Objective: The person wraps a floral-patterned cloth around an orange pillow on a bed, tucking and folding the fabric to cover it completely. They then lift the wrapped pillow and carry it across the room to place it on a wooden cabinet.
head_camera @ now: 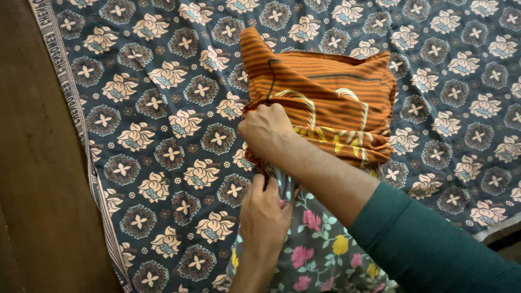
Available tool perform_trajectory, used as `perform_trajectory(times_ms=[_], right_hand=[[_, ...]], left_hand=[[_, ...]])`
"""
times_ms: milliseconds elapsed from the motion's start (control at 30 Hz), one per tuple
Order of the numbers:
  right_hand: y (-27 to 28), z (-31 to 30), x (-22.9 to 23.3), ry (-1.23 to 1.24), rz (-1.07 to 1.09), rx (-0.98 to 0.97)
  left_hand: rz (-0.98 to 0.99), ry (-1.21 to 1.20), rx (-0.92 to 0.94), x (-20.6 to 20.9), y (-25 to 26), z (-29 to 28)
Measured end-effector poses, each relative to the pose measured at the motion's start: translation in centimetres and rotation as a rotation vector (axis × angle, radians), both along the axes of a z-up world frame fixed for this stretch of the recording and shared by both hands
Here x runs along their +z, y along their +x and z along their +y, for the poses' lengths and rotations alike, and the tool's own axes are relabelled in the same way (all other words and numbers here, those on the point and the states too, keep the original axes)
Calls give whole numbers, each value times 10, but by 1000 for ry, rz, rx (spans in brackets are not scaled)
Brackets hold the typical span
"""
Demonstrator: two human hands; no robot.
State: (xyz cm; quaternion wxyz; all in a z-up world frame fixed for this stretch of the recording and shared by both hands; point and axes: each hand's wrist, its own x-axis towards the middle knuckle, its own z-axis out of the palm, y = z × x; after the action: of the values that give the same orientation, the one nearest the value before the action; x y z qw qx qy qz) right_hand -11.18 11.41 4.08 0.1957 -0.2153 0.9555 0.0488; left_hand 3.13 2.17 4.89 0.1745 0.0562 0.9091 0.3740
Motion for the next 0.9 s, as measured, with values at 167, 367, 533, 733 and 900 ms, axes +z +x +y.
perform_trajectory(times_ms=[167, 367, 533, 733, 900], right_hand=[[3, -1, -6, -37, 61, 35], [6, 9, -16, -53, 148, 58], [-2, 16, -13, -96, 116, 16], [-28, 52, 0, -64, 248, -89], [-34, 86, 17, -118, 326, -134]], left_hand=[[133, 69, -65, 1, -1, -3], [151, 131, -47, 6, 3, -6], [141, 125, -18, 18, 5, -1], [186, 170, -5, 33, 8, 7], [189, 182, -52, 37, 9, 14]])
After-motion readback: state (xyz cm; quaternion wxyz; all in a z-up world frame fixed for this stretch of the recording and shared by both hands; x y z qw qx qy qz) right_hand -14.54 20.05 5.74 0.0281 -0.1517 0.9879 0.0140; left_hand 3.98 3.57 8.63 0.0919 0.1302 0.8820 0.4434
